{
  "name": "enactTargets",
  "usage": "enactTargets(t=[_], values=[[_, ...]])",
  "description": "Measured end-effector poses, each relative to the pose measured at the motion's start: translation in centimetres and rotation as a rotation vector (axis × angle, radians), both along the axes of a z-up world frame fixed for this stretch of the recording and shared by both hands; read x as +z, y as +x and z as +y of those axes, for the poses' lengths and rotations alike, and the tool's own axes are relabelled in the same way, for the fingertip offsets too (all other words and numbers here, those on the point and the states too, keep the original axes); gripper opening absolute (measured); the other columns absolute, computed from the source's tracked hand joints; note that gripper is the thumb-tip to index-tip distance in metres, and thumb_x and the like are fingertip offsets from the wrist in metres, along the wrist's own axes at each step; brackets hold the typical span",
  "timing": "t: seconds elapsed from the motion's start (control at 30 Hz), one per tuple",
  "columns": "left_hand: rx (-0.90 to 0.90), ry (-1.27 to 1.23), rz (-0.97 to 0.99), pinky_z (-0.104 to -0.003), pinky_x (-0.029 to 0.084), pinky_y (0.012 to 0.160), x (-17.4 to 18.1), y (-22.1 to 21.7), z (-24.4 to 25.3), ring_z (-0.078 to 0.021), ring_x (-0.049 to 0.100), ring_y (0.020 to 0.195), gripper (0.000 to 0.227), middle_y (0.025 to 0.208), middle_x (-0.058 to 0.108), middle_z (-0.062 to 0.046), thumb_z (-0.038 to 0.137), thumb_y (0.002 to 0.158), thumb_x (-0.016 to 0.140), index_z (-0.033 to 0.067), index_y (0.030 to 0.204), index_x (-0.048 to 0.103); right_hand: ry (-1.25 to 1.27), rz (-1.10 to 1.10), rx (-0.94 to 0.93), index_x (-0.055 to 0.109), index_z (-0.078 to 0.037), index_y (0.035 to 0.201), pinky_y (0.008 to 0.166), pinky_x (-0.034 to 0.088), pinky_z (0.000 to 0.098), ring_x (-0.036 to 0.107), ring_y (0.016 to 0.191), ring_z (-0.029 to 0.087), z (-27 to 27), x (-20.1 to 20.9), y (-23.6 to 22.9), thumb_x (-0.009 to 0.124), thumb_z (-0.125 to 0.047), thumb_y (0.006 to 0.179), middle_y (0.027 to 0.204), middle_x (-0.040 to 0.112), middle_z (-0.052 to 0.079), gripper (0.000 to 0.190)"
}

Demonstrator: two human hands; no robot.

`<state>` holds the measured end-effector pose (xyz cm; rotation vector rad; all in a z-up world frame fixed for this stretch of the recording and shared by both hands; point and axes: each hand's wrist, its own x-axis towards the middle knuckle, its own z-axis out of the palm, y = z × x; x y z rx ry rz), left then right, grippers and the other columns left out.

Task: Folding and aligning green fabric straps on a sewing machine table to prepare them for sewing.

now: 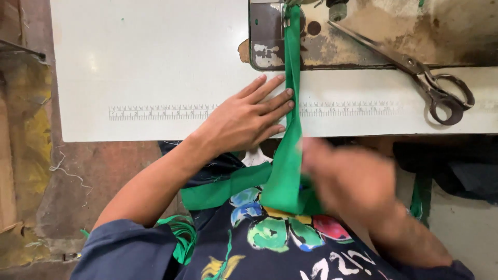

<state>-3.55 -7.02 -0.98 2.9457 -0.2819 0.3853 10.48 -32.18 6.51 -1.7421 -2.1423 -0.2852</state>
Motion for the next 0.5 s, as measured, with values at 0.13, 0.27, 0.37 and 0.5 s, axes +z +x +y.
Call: enactTargets(t=[0.13, 0.27, 0.37, 0.5], values=[[-0.01, -0.094, -0.016, -0.055, 0.022, 0.137, 0.2, 0.0, 0.2, -0.0393, 0.034, 0.162, 0.058, 0.165, 0.058, -0.017, 0.045, 0.12, 0.044, 0.006, 0.161, 0.059, -0.122, 0.133, -0.252, 0.043, -0.014, 0.166, 0.108, 0.03, 0.0443, 0.039, 0.128, 0.023, 6.8, -5.6, 7.8, 0.063, -0.036, 0.12, 0.146, 0.044, 0.005, 0.054], [-0.027, -0.111, -0.051, -0.055, 0.021, 0.137, 0.3, 0.0, 0.5, -0.041, 0.032, 0.162, 0.055, 0.16, 0.063, -0.02, 0.041, 0.121, 0.047, 0.0019, 0.156, 0.063, -0.269, 0.064, -0.072, 0.022, -0.022, 0.181, 0.138, 0.002, 0.066, 0.008, 0.173, 0.025, 8.8, -7.6, 9.4, 0.051, -0.047, 0.123, 0.186, 0.014, -0.002, 0.069], [-0.033, -0.115, -0.068, -0.055, 0.023, 0.137, 0.4, 0.0, 0.5, -0.0418, 0.037, 0.16, 0.052, 0.155, 0.068, -0.019, 0.039, 0.12, 0.051, 0.0011, 0.152, 0.067, -0.235, 0.115, -0.033, 0.028, -0.027, 0.179, 0.136, -0.004, 0.0723, 0.004, 0.172, 0.023, 8.6, -7.4, 9.4, 0.057, -0.048, 0.123, 0.186, 0.017, -0.004, 0.067], [-0.054, -0.129, -0.045, -0.055, 0.023, 0.136, 0.9, 0.1, 0.8, -0.0409, 0.035, 0.161, 0.056, 0.156, 0.067, -0.02, 0.04, 0.12, 0.05, -0.0027, 0.153, 0.065, -0.272, 0.098, -0.009, 0.026, -0.029, 0.179, 0.133, -0.009, 0.0745, 0.001, 0.172, 0.022, 8.3, -7.0, 9.7, 0.06, -0.058, 0.119, 0.185, 0.013, -0.008, 0.075]])
